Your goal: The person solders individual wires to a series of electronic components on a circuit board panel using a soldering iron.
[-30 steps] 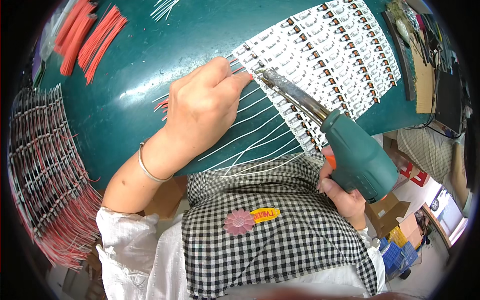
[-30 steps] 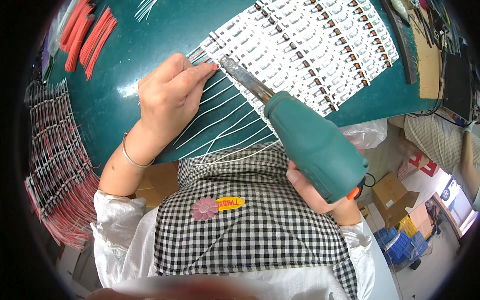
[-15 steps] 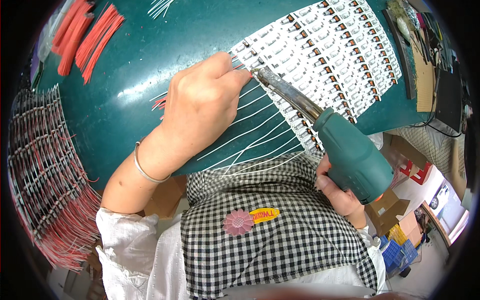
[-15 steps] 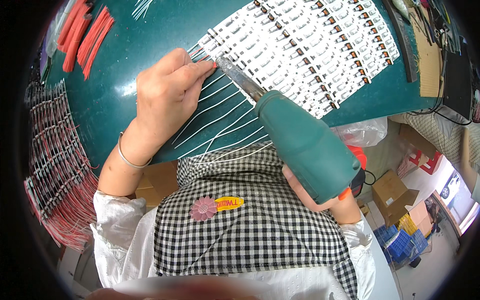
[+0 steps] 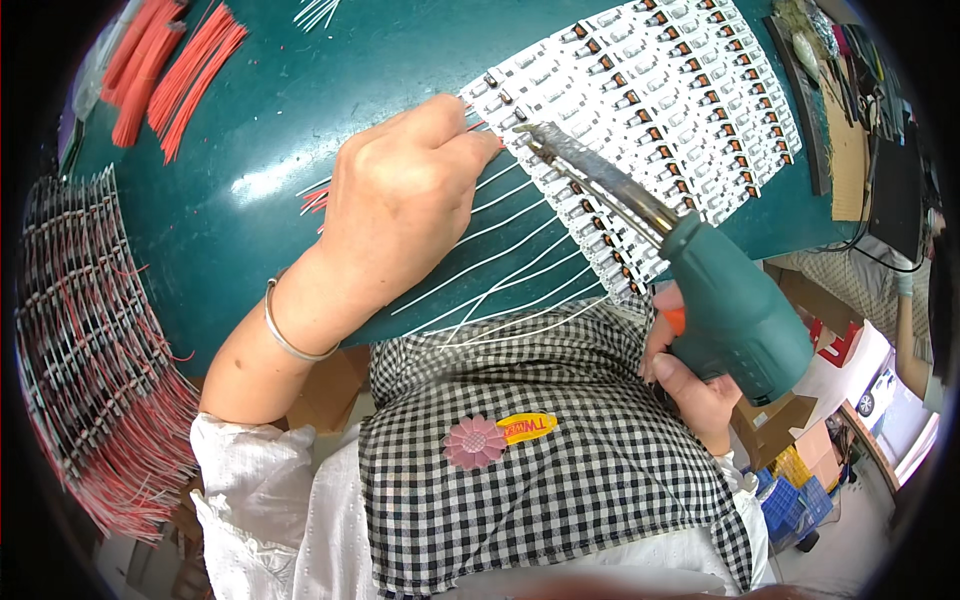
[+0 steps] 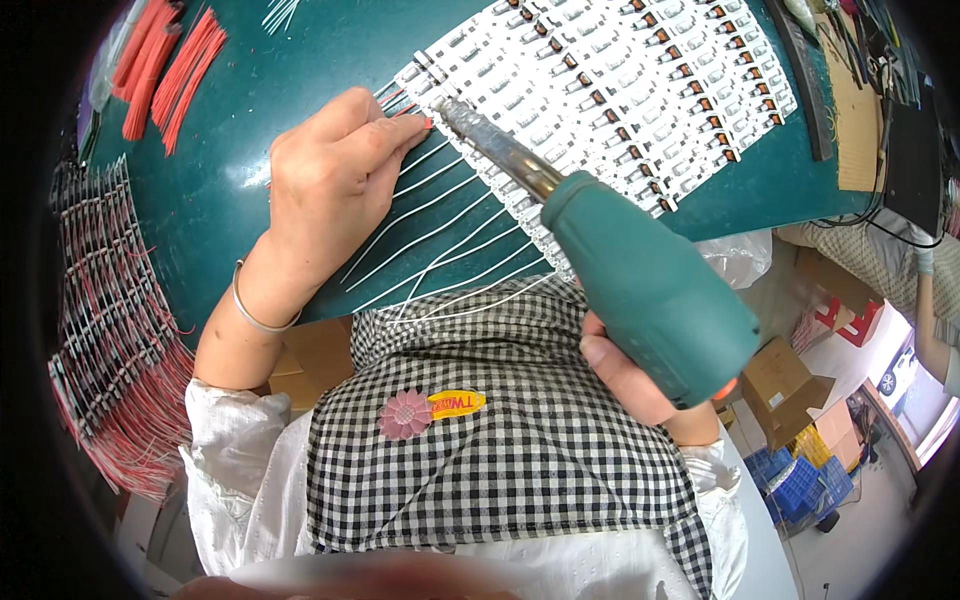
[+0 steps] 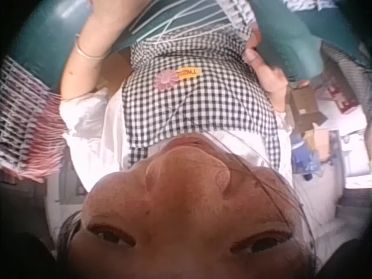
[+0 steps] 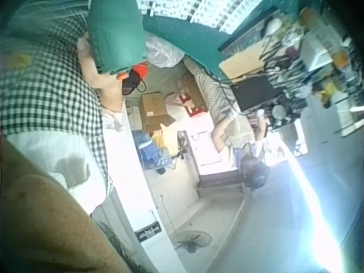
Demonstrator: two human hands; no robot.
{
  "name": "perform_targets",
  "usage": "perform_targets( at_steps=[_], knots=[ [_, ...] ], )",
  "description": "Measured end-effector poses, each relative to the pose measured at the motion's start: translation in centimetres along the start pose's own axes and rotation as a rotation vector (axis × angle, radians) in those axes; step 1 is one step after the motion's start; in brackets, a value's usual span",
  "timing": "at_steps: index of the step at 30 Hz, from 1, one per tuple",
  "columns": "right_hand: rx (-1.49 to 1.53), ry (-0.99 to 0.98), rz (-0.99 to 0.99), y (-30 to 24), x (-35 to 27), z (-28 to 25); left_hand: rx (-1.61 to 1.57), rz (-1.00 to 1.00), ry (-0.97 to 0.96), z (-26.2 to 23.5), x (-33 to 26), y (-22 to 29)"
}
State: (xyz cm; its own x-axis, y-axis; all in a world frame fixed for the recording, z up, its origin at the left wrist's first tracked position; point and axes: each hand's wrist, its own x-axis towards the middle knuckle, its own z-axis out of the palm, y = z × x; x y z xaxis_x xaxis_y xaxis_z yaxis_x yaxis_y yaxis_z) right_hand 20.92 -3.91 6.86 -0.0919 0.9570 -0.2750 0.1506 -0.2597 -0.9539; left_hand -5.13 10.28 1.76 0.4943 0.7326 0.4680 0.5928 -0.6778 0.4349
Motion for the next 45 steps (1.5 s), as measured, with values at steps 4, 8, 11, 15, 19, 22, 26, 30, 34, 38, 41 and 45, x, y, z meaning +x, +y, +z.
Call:
perform_targets(
  at_steps=[4, 8, 11, 15, 19, 22, 26, 30, 34, 38, 41, 45],
  knots=[
    [-0.115, -0.076, -0.088, 0.7, 0.4, 0.0, -0.049, -0.014, 0.028, 0.1, -0.2, -0.2],
    [-0.162, -0.083, -0.062, 1.0, 0.0, 0.0, -0.062, -0.013, 0.027, 0.1, -0.1, -0.2],
    [-0.219, -0.086, -0.1, 1.0, 0.0, -0.1, -0.072, -0.019, 0.034, 0.2, 0.0, -0.2],
    [-0.105, -0.025, -0.015, -0.2, 0.3, 0.4, -0.069, -0.014, 0.032, 0.2, 0.0, -0.3],
    [-0.014, 0.028, -0.014, -0.3, 0.2, 0.5, -0.06, -0.013, 0.028, 0.2, -0.1, -0.3],
    [-0.049, 0.066, -0.013, -0.5, -0.6, 0.1, -0.048, -0.005, 0.03, 0.2, -0.1, -0.3],
    [-0.157, 0.082, -0.14, -0.3, -1.5, -0.4, -0.041, 0.005, 0.024, 0.2, -0.1, -0.2],
    [-0.157, 0.002, -0.029, -0.5, -1.6, -0.6, -0.004, 0.016, 0.035, 0.4, -0.5, -0.3],
    [-0.114, -0.03, -0.004, -0.3, -1.6, -0.5, 0.054, 0.064, 0.104, 0.3, -0.2, -0.1],
    [-0.109, -0.045, 0.051, 0.2, -2.1, -0.6, 0.108, 0.219, 0.218, 0.3, 0.1, 0.2],
    [-0.145, -0.102, 0.018, 0.2, -1.6, -0.6, 0.062, 0.065, 0.09, 0.4, -0.8, 0.9],
    [-0.148, -0.087, -0.027, 1.0, -1.7, -0.2, 0.006, 0.049, 0.042, 0.5, -0.7, 0.8]
  ],
)
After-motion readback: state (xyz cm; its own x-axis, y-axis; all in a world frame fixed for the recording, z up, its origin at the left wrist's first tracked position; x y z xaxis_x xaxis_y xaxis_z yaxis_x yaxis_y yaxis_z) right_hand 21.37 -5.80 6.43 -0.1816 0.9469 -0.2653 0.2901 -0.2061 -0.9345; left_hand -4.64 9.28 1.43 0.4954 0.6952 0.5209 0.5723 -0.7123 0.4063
